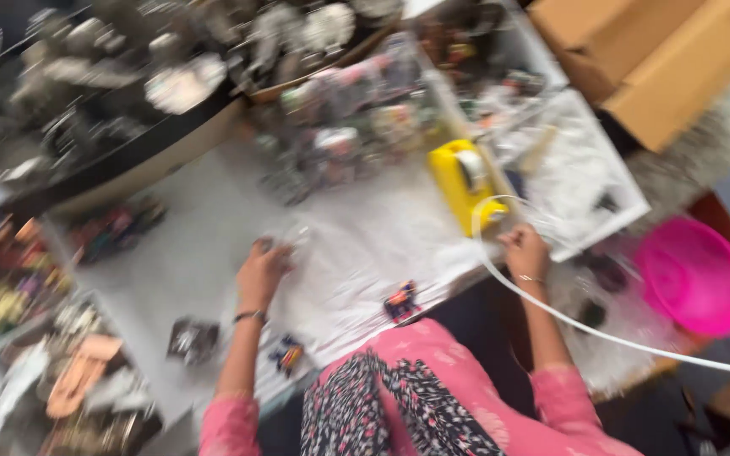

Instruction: The person wraps small decorative figurines in bubble wrap and secures them with tape. They handle multiple figurines, placing them on a sheet of bubble wrap, folding the material around them, and using a tape dispenser to seal the packages.

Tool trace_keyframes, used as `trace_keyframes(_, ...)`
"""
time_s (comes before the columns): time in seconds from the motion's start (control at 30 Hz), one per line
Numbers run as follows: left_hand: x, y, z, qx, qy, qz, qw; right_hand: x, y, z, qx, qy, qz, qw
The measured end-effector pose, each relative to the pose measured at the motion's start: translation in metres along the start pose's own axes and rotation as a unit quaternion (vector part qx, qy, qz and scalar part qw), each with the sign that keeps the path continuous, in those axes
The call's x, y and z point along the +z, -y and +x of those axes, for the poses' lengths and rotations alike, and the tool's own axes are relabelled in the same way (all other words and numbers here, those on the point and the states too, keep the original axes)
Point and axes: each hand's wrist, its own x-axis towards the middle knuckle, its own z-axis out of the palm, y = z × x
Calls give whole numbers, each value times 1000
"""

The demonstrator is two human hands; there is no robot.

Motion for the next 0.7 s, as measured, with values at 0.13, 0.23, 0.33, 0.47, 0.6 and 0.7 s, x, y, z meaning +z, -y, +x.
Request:
trace_keyframes(0.13, 11, -2, 1, -51, -5, 27, 998, 54, 27, -35, -34, 60, -44, 997)
trace_keyframes(0.23, 22, -2, -2, -54, -8, 44, 998, 100, 87, -62, 126, 308, 244, 911)
trace_keyframes(0.33, 24, -4, -8, -65, -19, 46, 997, 145, 166, -85, 130, 450, 333, 818)
trace_keyframes(0.47, 29, -6, -12, -60, -50, 23, 997, 182, 236, -97, 200, 550, 404, 704)
trace_keyframes(0.6, 30, -7, -15, -70, -59, 9, 996, 202, 266, -97, 265, 565, 434, 650)
trace_keyframes(0.7, 28, -8, -16, -74, -65, 3, 995, 217, 258, -89, 266, 573, 437, 640)
